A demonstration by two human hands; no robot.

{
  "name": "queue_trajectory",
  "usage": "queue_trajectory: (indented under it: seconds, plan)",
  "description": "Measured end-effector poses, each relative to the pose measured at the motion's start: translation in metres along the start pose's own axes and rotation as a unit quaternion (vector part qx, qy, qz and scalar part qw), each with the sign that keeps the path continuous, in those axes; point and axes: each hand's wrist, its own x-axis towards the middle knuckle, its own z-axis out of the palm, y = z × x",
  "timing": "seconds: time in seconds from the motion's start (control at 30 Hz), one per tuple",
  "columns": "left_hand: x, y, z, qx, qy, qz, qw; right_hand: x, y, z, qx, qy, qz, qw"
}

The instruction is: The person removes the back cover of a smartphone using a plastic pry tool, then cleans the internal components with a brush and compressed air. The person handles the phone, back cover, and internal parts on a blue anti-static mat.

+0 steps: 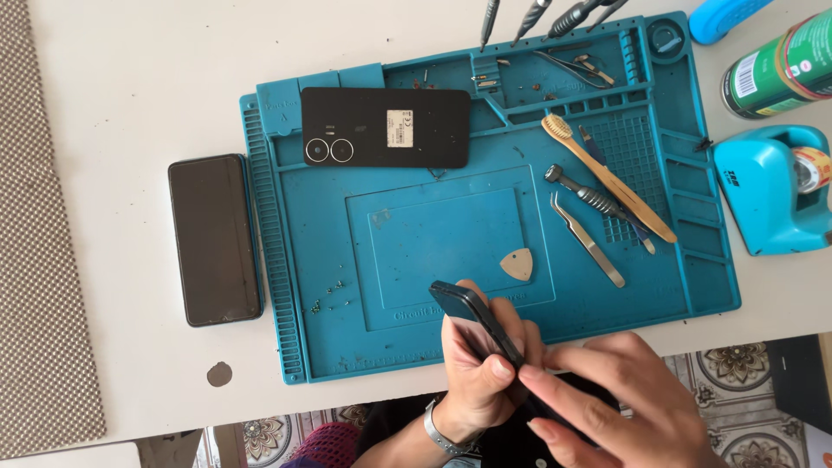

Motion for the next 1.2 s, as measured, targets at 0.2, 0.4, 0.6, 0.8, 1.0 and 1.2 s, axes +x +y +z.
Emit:
queue_trajectory:
  seconds: [0.2,0.4,0.6,0.8,1.0,1.2]
  plan:
    - [-0.002,-0.003,-0.001,0.003,-0.019,0.012,1.000,0.010,-0.001,-0.007,-0.002,-0.031,-0.011,0.999]
    - [-0.002,-0.006,0.002,-0.019,-0.017,0.007,1.000,0.001,0.002,-0.010,-0.027,0.018,-0.045,0.998]
    - [-0.004,-0.004,0.007,0.045,0.021,0.023,0.998,0.008,-0.006,-0.020,-0.085,-0.025,-0.042,0.995]
    - [-0.009,0.008,0.003,0.083,0.002,0.025,0.996,0.013,-0.004,-0.020,0.014,0.031,-0.030,0.999]
    - [0.001,0.027,0.020,0.087,0.125,0.019,0.988,0.018,-0.009,0.000,0.003,0.029,0.105,0.994]
    - [0.012,0.038,0.036,0.099,0.143,0.074,0.982,0.022,0.001,0.013,0.012,0.014,-0.024,1.000]
